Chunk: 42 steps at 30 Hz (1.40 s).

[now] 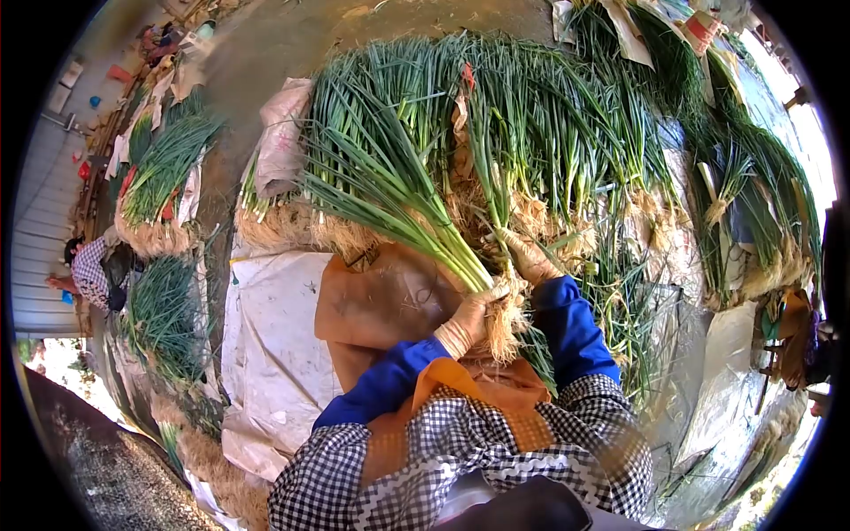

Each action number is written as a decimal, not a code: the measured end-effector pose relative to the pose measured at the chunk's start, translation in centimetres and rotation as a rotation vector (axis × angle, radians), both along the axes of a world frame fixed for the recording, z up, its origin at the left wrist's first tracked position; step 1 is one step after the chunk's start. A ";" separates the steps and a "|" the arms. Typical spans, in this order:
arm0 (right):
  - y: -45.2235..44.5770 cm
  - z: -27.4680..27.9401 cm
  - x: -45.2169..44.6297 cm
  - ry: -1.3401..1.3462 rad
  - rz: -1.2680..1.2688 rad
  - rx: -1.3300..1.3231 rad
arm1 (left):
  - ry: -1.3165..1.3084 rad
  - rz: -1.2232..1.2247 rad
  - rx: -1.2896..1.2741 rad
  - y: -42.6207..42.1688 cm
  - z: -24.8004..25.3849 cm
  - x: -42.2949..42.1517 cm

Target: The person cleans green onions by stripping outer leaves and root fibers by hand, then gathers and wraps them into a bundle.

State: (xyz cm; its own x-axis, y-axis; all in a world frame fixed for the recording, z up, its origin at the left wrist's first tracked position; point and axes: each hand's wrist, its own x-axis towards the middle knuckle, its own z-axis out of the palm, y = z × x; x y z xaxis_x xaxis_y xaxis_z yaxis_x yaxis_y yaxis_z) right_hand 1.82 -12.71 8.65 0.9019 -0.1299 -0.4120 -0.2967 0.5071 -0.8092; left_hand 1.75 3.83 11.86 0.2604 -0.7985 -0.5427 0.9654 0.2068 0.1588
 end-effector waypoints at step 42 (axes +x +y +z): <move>-5.1 1.2 -14.2 0.502 -0.174 -1.377 | -0.170 -0.065 0.278 0.5 -4.8 -1.0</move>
State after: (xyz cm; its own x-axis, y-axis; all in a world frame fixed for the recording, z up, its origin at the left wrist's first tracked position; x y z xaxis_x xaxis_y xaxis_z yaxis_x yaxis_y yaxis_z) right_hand -12.33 -17.82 9.85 0.6378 -0.7584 -0.1344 -0.7025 -0.5011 -0.5054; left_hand 0.74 4.32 7.03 0.3193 -0.6434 -0.6958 0.9301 0.0719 0.3603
